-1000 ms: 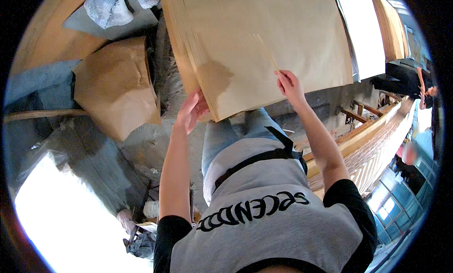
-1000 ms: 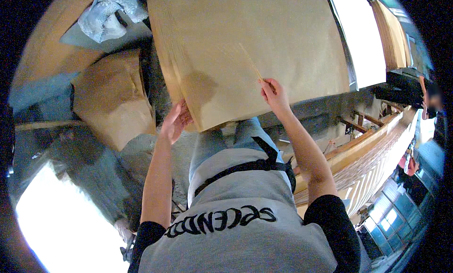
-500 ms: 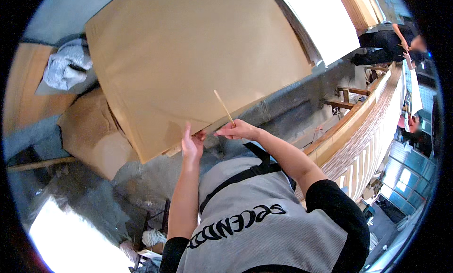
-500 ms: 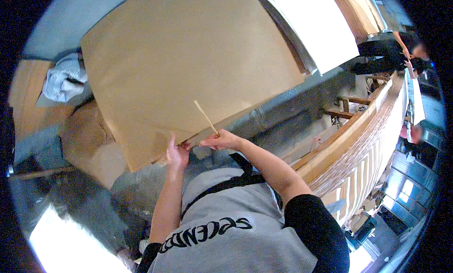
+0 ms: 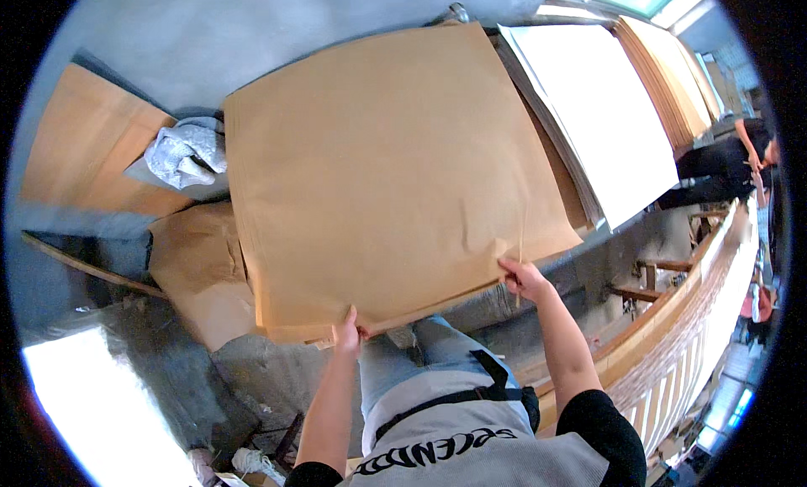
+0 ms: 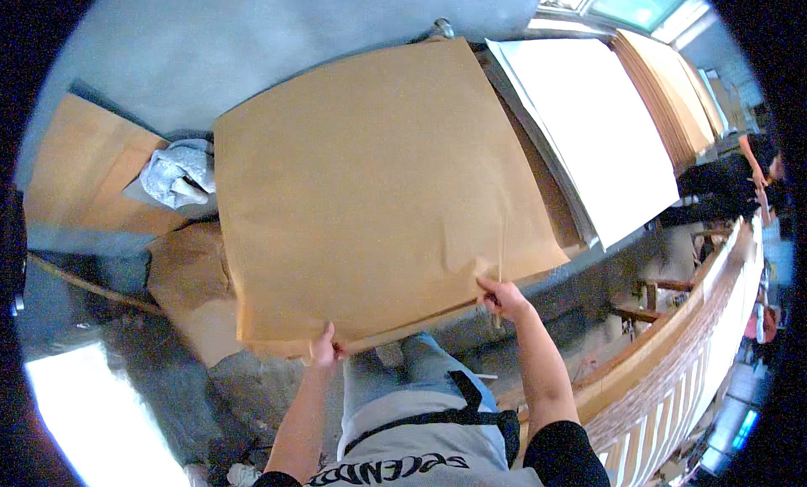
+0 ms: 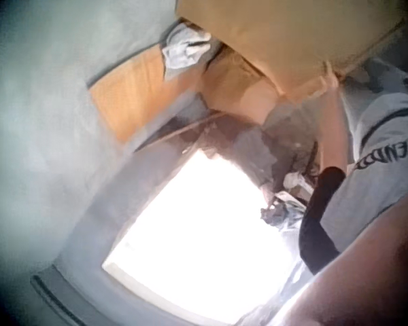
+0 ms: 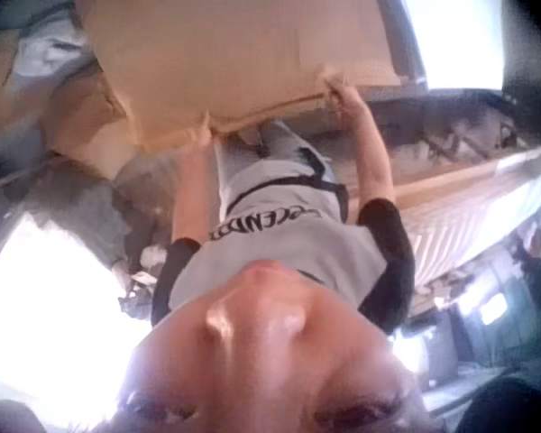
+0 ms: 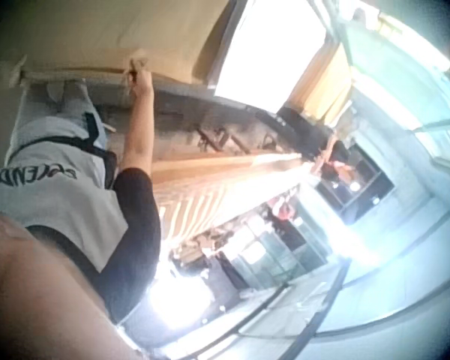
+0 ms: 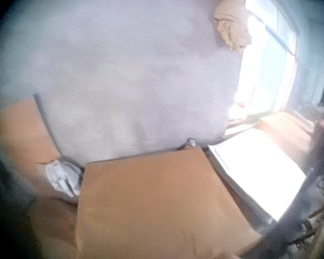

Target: The person repeatedly picks up large brown and white paper sheets and places them onto a long wooden structure. The person handles the sheets one at a time, aligning them along the surface and smoothing them down.

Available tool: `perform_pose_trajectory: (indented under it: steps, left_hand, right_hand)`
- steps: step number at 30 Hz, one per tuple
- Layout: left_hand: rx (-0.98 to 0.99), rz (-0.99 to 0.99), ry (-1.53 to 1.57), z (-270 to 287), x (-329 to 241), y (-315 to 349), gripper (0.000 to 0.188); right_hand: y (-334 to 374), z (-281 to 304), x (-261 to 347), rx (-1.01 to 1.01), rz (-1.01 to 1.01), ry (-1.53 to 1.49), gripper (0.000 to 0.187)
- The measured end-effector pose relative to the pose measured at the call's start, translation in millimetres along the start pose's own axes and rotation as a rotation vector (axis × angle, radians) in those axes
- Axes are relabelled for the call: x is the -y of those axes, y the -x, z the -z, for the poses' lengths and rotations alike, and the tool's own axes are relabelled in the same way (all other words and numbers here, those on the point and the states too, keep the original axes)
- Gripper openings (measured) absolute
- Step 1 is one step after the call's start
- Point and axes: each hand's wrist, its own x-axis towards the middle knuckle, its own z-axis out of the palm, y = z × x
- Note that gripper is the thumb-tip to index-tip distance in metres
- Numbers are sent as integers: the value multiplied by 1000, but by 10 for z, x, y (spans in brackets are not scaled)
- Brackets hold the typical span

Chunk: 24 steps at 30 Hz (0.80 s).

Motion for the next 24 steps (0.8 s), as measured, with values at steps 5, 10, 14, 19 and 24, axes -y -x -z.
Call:
perform_pose_trajectory:
  steps: [5,10,14,19,24]
  left_hand:
    - [-143,-338,46,238,753,269,27]
    - [-142,-397,409,201,586,239,28]
    - [-114,-392,215,263,180,-158,22]
    - [-35,-238,427,90,11,181,26]
    - [-20,-118,615,56,-46,50,30]
  right_hand:
    - [243,-501,-470,-442,606,569,23]
    - [278,-561,-520,-349,523,363,22]
    - [-127,-479,24,-218,377,292,25]
    - [179,-639,271,-145,287,110,25]
    - [2,-534,244,-134,210,-19,37]
